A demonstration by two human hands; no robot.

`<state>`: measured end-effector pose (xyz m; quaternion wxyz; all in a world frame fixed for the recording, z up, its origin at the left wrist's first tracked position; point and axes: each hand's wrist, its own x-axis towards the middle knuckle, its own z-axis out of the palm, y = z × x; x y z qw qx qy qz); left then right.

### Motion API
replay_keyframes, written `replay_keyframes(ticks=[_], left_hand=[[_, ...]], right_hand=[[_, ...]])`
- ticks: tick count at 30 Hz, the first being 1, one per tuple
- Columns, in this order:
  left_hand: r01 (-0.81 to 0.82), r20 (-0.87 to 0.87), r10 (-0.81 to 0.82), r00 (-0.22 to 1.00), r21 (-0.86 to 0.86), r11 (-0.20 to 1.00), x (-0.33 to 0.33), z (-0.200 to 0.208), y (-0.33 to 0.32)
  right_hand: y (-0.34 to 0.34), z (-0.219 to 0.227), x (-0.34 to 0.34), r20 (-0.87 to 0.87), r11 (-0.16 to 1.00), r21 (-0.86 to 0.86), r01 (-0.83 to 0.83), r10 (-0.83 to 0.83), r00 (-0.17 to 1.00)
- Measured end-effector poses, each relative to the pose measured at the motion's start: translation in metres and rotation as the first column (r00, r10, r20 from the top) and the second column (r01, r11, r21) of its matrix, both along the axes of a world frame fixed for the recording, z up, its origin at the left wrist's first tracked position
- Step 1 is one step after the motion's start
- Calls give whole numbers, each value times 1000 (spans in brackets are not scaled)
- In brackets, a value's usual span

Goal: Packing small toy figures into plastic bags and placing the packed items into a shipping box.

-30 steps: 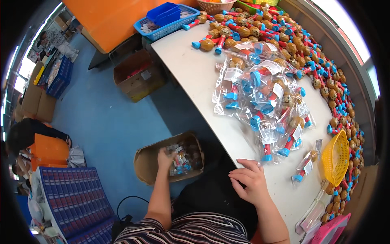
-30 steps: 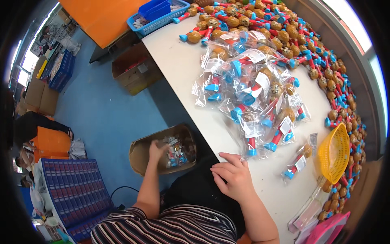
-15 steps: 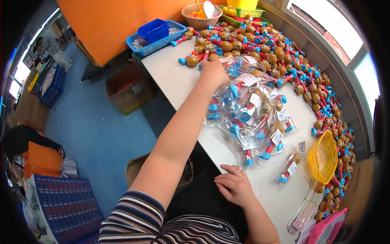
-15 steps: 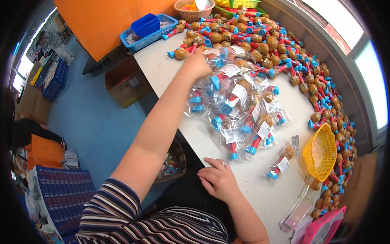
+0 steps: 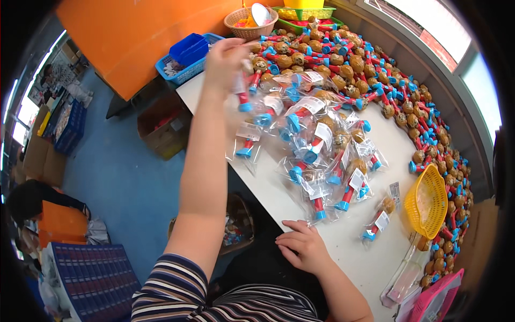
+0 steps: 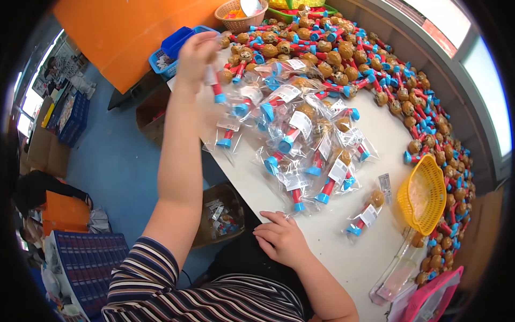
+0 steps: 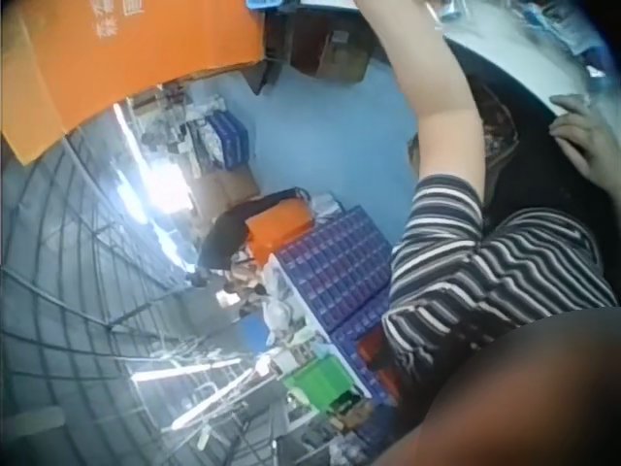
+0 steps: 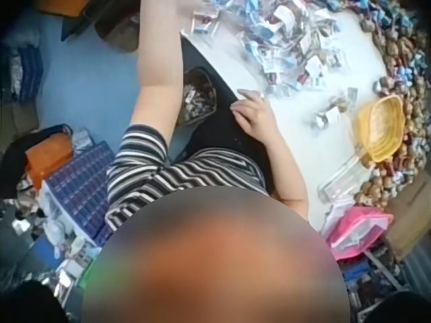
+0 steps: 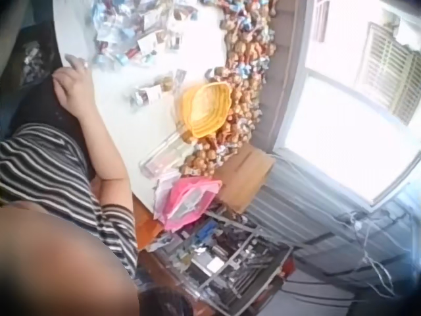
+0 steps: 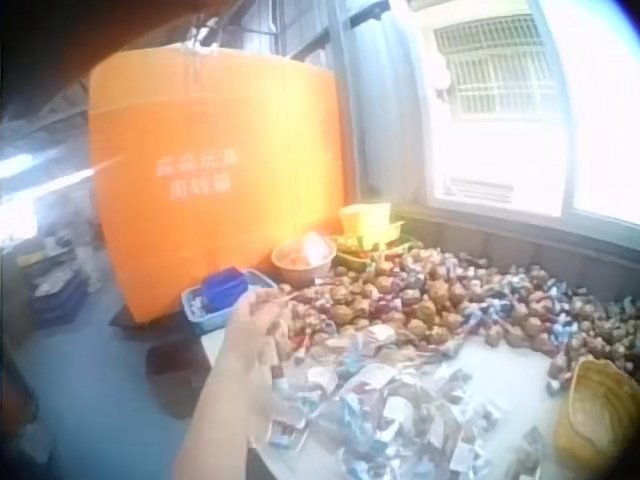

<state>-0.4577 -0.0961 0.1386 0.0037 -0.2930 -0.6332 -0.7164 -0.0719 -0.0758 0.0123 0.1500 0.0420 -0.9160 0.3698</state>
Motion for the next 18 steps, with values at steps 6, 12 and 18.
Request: replay_keyframes(ticks=[6,12,18], left_hand=[[-332,-53,330,942,-36,943,-31,-35,-77],[182,431,6,902,-392,902,-14,-70,-87],[200,519,-120,847,-100,975,-4,-65,-96]], right_hand=[[-8,4,2,20,1000,4,-6,6,1000],[-60,26,-6,54,956,-249,154,-145,988],[-69,72,-162,-305,876,-180,448,-483,821]])
